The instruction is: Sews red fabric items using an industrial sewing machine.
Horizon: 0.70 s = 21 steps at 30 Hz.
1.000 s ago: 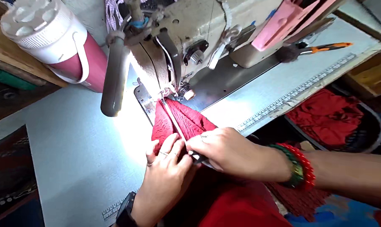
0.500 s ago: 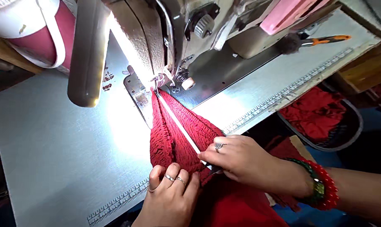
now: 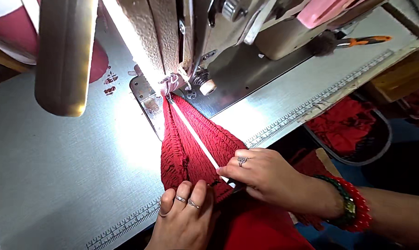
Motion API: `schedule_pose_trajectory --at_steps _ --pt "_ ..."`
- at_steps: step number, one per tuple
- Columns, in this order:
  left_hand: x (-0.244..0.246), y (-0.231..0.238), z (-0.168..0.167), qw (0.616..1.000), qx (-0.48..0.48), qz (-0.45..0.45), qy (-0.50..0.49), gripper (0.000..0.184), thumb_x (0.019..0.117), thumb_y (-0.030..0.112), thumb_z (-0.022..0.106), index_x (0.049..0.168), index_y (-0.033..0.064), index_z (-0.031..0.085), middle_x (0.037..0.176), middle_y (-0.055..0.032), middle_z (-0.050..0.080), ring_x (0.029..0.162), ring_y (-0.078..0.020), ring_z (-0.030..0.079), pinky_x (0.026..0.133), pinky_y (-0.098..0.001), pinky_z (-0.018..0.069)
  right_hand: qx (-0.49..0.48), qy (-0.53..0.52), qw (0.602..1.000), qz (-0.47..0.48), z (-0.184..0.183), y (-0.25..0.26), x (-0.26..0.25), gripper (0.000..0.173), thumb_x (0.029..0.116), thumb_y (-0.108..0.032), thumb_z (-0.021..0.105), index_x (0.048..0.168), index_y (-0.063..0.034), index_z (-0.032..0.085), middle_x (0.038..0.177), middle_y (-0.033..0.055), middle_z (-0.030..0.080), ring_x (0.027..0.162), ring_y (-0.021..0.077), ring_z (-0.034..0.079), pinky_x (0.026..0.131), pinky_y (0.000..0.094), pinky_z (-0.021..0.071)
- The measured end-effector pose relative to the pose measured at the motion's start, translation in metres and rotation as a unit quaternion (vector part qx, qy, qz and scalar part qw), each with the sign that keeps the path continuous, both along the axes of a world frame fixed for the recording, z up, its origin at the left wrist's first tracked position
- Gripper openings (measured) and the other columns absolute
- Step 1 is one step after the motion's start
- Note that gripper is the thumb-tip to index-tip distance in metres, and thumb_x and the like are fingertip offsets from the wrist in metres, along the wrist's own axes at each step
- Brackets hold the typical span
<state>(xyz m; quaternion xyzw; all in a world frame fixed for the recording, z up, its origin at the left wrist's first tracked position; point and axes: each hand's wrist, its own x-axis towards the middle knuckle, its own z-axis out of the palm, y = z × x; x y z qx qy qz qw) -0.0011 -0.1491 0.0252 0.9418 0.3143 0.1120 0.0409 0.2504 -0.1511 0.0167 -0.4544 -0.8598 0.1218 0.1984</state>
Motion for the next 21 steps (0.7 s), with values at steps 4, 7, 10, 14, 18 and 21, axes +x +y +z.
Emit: schedule_pose_trajectory --at_steps 4,7,10,14,18,21 --pt "0.0 0.001 0.0 1.0 0.012 -0.013 0.005 0.041 0.1031 0.05 0.048 0.113 0.0209 0.075 0.136 0.0026 0.065 0.108 -0.0193 0.056 0.09 -0.0389 0.0323 0.003 0.006 1.0 0.001 0.0 0.0 -0.001 0.023 0.0902 -0.008 0.053 0.101 -0.0147 0.072 0.07 0.0002 0.061 0.065 0.0203 0.059 0.051 0.034 0.0412" --pt "0.0 0.001 -0.003 1.0 0.01 -0.01 -0.008 0.041 0.1022 0.051 0.049 0.111 0.0208 0.075 0.133 0.0025 0.067 0.107 -0.019 0.056 0.09 -0.039 0.0316 0.003 0.011 1.0 0.001 -0.001 0.0 -0.001 0.024 0.0881 -0.007 0.054 0.101 -0.0149 0.072 0.071 0.0007 0.061 0.065 0.0206 0.06 0.051 0.0344 0.0423" --pt "0.001 0.002 -0.002 1.0 0.0 -0.003 -0.014 0.042 0.1016 0.052 0.049 0.112 0.0208 0.075 0.138 0.002 0.065 0.108 -0.0194 0.057 0.09 -0.0399 0.032 0.003 0.014 1.0 0.002 -0.001 0.001 -0.001 0.023 0.0888 -0.007 0.054 0.101 -0.0147 0.072 0.071 0.0007 0.061 0.065 0.0207 0.06 0.051 0.0347 0.043" --pt "0.003 0.004 -0.004 1.0 0.005 -0.008 -0.016 0.042 0.1008 0.053 0.05 0.109 0.0202 0.075 0.136 0.0036 0.066 0.103 -0.0182 0.057 0.088 -0.0389 0.0322 0.001 0.015 1.0 0.003 -0.001 0.001 -0.001 0.023 0.0893 -0.009 0.054 0.101 -0.015 0.072 0.07 0.0003 0.061 0.065 0.0205 0.06 0.051 0.0348 0.043" --pt "0.003 0.006 -0.004 1.0 0.012 -0.019 -0.006 0.041 0.1004 0.052 0.05 0.106 0.0198 0.074 0.134 0.0031 0.067 0.104 -0.0175 0.057 0.089 -0.0389 0.0314 -0.015 0.059 0.998 -0.022 0.003 0.004 -0.004 0.02 0.089 -0.009 0.056 0.099 -0.0159 0.072 0.091 0.0052 0.066 0.07 0.0195 0.063 0.05 0.0345 0.0465" --pt "0.004 0.007 -0.002 1.0 0.015 -0.024 -0.008 0.039 0.1003 0.052 0.05 0.102 0.0203 0.073 0.129 0.0035 0.07 0.101 -0.0172 0.058 0.087 -0.0384 0.0322 -0.036 0.09 0.995 -0.031 0.012 0.006 -0.012 0.023 0.0905 -0.007 0.056 0.101 -0.0169 0.073 0.119 0.0042 0.072 0.085 0.0196 0.07 0.059 0.0374 0.0542"
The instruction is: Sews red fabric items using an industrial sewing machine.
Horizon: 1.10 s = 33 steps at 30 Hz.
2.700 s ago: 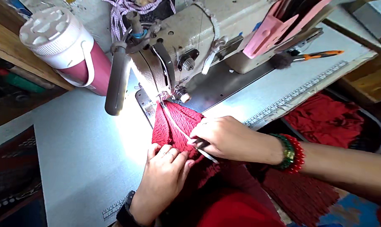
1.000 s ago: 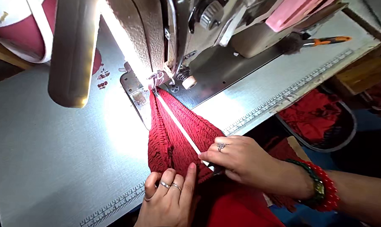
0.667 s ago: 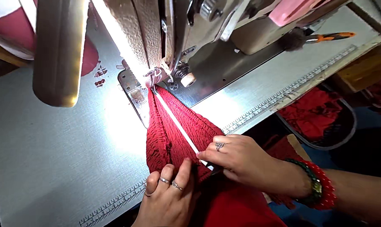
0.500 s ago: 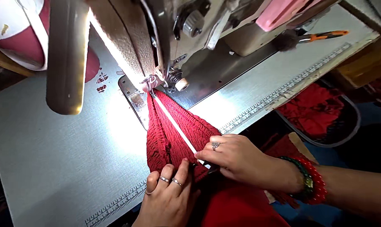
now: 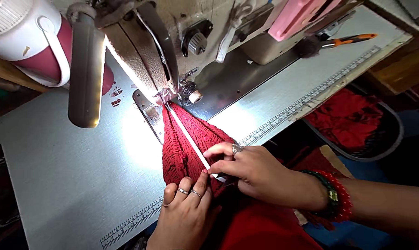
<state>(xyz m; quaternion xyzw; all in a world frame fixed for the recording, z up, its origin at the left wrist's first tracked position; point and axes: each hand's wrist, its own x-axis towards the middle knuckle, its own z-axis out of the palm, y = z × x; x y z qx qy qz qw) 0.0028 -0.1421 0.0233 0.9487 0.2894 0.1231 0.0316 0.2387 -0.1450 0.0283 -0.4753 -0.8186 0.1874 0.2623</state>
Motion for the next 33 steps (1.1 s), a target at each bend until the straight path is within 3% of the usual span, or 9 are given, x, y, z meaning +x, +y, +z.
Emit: schedule_pose_trajectory --at_steps 1,5,8,14,19,30,33 --pt "0.0 0.0 0.0 1.0 0.002 -0.001 -0.002 0.038 0.0998 0.052 0.051 0.1 0.0205 0.073 0.126 0.0037 0.071 0.1 -0.0173 0.058 0.086 -0.0385 0.0326 0.003 -0.005 1.0 0.005 -0.001 -0.001 -0.003 0.024 0.0915 -0.006 0.055 0.102 -0.0173 0.073 0.12 0.0013 0.073 0.091 0.0191 0.071 0.063 0.0367 0.0553" --pt "-0.003 -0.002 -0.003 1.0 -0.005 0.007 -0.011 0.04 0.1013 0.05 0.05 0.11 0.0202 0.075 0.132 0.0041 0.069 0.104 -0.0165 0.058 0.089 -0.0394 0.0317 0.063 -0.068 0.996 0.014 -0.015 -0.008 0.0 0.024 0.0956 -0.009 0.053 0.107 -0.0157 0.074 0.115 -0.0005 0.075 0.076 0.021 0.065 0.054 0.0346 0.0468" --pt "-0.003 -0.003 -0.006 1.0 0.001 0.012 -0.022 0.042 0.1017 0.05 0.049 0.113 0.0194 0.076 0.131 0.0031 0.07 0.104 -0.0173 0.059 0.089 -0.0394 0.0319 0.08 -0.091 0.993 0.011 -0.017 -0.01 0.002 0.022 0.0966 -0.009 0.052 0.104 -0.0143 0.072 0.109 0.0009 0.075 0.075 0.0214 0.063 0.053 0.0338 0.0449" --pt "0.0 -0.003 -0.004 1.0 0.014 0.009 -0.018 0.041 0.1014 0.05 0.05 0.109 0.0193 0.076 0.124 0.0028 0.072 0.103 -0.0183 0.058 0.089 -0.0392 0.0318 0.028 -0.038 0.999 -0.008 -0.007 -0.005 -0.003 0.023 0.0937 -0.01 0.054 0.102 -0.017 0.074 0.107 0.0009 0.074 0.087 0.0194 0.069 0.06 0.0347 0.0524" --pt "-0.001 -0.005 -0.004 1.0 0.009 0.016 -0.019 0.044 0.1024 0.05 0.048 0.114 0.0183 0.077 0.126 0.0023 0.072 0.104 -0.0183 0.059 0.091 -0.04 0.0316 0.07 -0.082 0.994 -0.002 -0.017 -0.009 -0.002 0.022 0.0965 -0.01 0.053 0.103 -0.0141 0.073 0.099 0.0026 0.073 0.074 0.0217 0.063 0.053 0.0345 0.0449" --pt "0.002 -0.006 -0.003 1.0 0.024 0.014 -0.012 0.046 0.1021 0.051 0.048 0.11 0.0169 0.077 0.122 0.0014 0.073 0.102 -0.0194 0.058 0.089 -0.0397 0.0317 0.054 -0.058 0.997 -0.002 -0.015 -0.008 -0.008 0.023 0.0948 -0.009 0.053 0.102 -0.0155 0.074 0.105 0.0019 0.073 0.078 0.0204 0.064 0.056 0.0341 0.0462" --pt "0.002 -0.006 -0.004 1.0 0.023 0.015 -0.013 0.046 0.1023 0.051 0.047 0.111 0.0173 0.077 0.122 0.0017 0.072 0.102 -0.0192 0.058 0.089 -0.0396 0.0315 0.062 -0.065 0.996 0.002 -0.016 -0.008 -0.008 0.023 0.0966 -0.009 0.053 0.104 -0.0144 0.075 0.113 0.0009 0.074 0.077 0.0205 0.063 0.056 0.0341 0.046"
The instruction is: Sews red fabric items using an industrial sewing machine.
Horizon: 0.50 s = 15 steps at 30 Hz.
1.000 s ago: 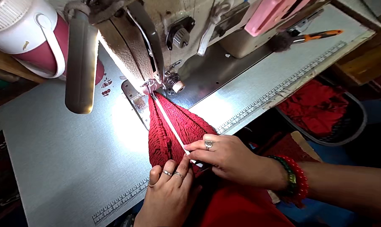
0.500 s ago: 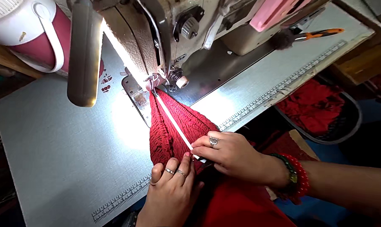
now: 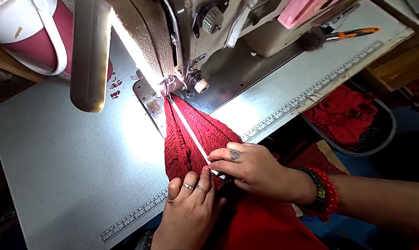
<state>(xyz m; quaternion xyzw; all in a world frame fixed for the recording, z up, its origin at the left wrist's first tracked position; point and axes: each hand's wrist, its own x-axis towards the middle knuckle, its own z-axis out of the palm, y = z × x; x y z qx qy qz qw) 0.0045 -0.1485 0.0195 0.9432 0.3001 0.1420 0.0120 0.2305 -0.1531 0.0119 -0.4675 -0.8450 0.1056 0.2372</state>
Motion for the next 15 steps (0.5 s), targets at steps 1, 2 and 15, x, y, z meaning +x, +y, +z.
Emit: schedule_pose_trajectory --at_steps 1,2,15 --pt "0.0 0.0 0.0 1.0 0.001 0.0 -0.001 0.046 0.1024 0.051 0.047 0.111 0.0173 0.077 0.122 0.0018 0.072 0.101 -0.0191 0.058 0.089 -0.0395 0.0316 0.004 -0.003 1.0 0.003 0.0 0.0 0.0 0.024 0.0972 -0.009 0.053 0.104 -0.0144 0.075 0.117 0.0 0.074 0.076 0.0204 0.063 0.055 0.0343 0.0452" --pt "0.0 0.0 0.0 1.0 0.001 0.0 -0.001 0.046 0.1025 0.051 0.047 0.111 0.0174 0.078 0.123 0.0018 0.073 0.102 -0.019 0.058 0.089 -0.0396 0.0314 0.009 -0.006 1.0 0.007 -0.001 0.0 0.001 0.024 0.0972 -0.009 0.053 0.104 -0.0145 0.075 0.12 -0.001 0.074 0.075 0.0203 0.062 0.055 0.0345 0.0441" --pt "0.006 0.045 0.004 0.997 -0.074 0.024 -0.016 0.045 0.1056 0.049 0.041 0.126 0.0244 0.073 0.12 -0.0007 0.07 0.108 -0.0216 0.06 0.09 -0.0456 0.0368 0.015 0.003 0.996 0.093 -0.002 0.013 0.019 0.022 0.0981 -0.014 0.055 0.103 -0.0179 0.076 0.113 -0.0031 0.076 0.077 0.0196 0.062 0.058 0.0343 0.045"
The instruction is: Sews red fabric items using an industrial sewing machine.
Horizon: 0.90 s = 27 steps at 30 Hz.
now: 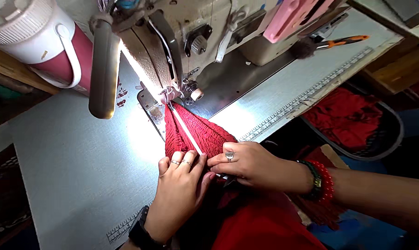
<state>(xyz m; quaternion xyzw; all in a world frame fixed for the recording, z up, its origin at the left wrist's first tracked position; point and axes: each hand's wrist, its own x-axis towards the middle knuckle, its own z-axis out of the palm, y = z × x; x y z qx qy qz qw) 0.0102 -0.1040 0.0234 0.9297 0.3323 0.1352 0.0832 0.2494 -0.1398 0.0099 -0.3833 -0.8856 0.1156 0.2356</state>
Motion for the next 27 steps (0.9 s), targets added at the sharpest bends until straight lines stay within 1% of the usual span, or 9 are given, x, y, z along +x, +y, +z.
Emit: schedule_pose_trajectory --at_steps 3,6,9,12,15,18,21,25,27 --pt "-0.003 -0.007 -0.004 1.0 -0.01 0.008 -0.022 0.04 0.1057 0.046 0.044 0.123 0.0267 0.075 0.118 -0.0009 0.07 0.108 -0.022 0.06 0.09 -0.0466 0.037 -0.003 0.003 1.0 0.002 -0.001 -0.002 0.001 0.023 0.0981 -0.014 0.054 0.103 -0.0183 0.076 0.115 -0.0043 0.076 0.078 0.0194 0.063 0.058 0.0345 0.0455" --pt "-0.003 -0.013 -0.007 0.999 -0.003 0.022 -0.026 0.04 0.1058 0.046 0.043 0.123 0.0278 0.075 0.122 0.0003 0.07 0.11 -0.0204 0.059 0.091 -0.0459 0.0351 0.002 -0.002 1.0 -0.007 -0.001 -0.003 0.0 0.024 0.0959 -0.012 0.054 0.102 -0.0194 0.076 0.113 -0.0054 0.076 0.076 0.0181 0.062 0.056 0.0337 0.044" --pt "-0.002 -0.009 -0.007 0.999 -0.005 0.022 -0.026 0.04 0.1056 0.045 0.043 0.123 0.0283 0.075 0.123 0.001 0.069 0.111 -0.019 0.058 0.091 -0.0452 0.0342 0.002 -0.001 1.0 -0.015 0.0 -0.002 0.0 0.024 0.095 -0.011 0.055 0.102 -0.0192 0.076 0.111 -0.0046 0.076 0.075 0.0179 0.062 0.055 0.0332 0.0444" --pt "-0.002 -0.004 -0.008 0.999 -0.007 0.028 -0.022 0.04 0.1056 0.046 0.043 0.124 0.0296 0.075 0.124 0.0015 0.069 0.112 -0.0185 0.058 0.091 -0.0457 0.0343 0.002 -0.005 1.0 -0.015 0.001 0.004 0.0 0.025 0.0948 -0.009 0.054 0.104 -0.0185 0.076 0.114 -0.0044 0.076 0.075 0.0181 0.062 0.055 0.0337 0.0443" --pt "-0.003 0.006 -0.008 0.999 -0.012 0.029 -0.021 0.041 0.1061 0.046 0.043 0.125 0.0292 0.074 0.123 0.0004 0.069 0.112 -0.0185 0.059 0.091 -0.0463 0.0351 0.011 -0.009 1.0 -0.015 0.0 0.014 -0.001 0.025 0.0947 -0.01 0.054 0.104 -0.0177 0.076 0.113 -0.0044 0.076 0.075 0.019 0.063 0.055 0.0344 0.0442" --pt "-0.002 0.016 -0.009 0.999 -0.019 0.034 -0.027 0.04 0.1064 0.046 0.042 0.127 0.0303 0.073 0.124 0.0002 0.069 0.113 -0.0183 0.058 0.091 -0.0467 0.0351 0.017 -0.015 1.0 -0.015 0.002 0.026 0.0 0.023 0.0939 -0.009 0.055 0.102 -0.0166 0.076 0.11 -0.0029 0.076 0.074 0.0203 0.064 0.055 0.0355 0.0457" --pt "-0.003 0.029 -0.007 0.999 -0.025 0.034 -0.022 0.04 0.1069 0.044 0.041 0.127 0.0303 0.073 0.126 -0.0009 0.068 0.114 -0.0202 0.059 0.091 -0.0492 0.0366 0.02 -0.02 0.999 -0.014 0.004 0.039 -0.003 0.02 0.0966 -0.011 0.055 0.1 -0.0149 0.074 0.104 -0.0011 0.076 0.075 0.0208 0.064 0.058 0.0357 0.0472" --pt "-0.004 0.045 -0.008 0.999 -0.027 0.034 -0.027 0.039 0.1068 0.043 0.042 0.128 0.0302 0.072 0.126 -0.002 0.068 0.112 -0.0213 0.058 0.091 -0.0497 0.0355 0.033 -0.024 0.999 -0.016 0.004 0.055 -0.004 0.02 0.0946 -0.009 0.055 0.099 -0.013 0.075 0.1 0.0002 0.076 0.077 0.0205 0.065 0.06 0.0351 0.0494" --pt "-0.006 0.054 -0.009 0.998 -0.034 0.037 -0.027 0.038 0.1067 0.042 0.043 0.128 0.0309 0.072 0.126 -0.0015 0.067 0.114 -0.0209 0.058 0.093 -0.0517 0.0353 0.037 -0.026 0.999 -0.017 0.003 0.062 -0.006 0.02 0.0941 -0.008 0.055 0.099 -0.0121 0.074 0.1 0.0011 0.075 0.078 0.0216 0.066 0.061 0.0358 0.0498"
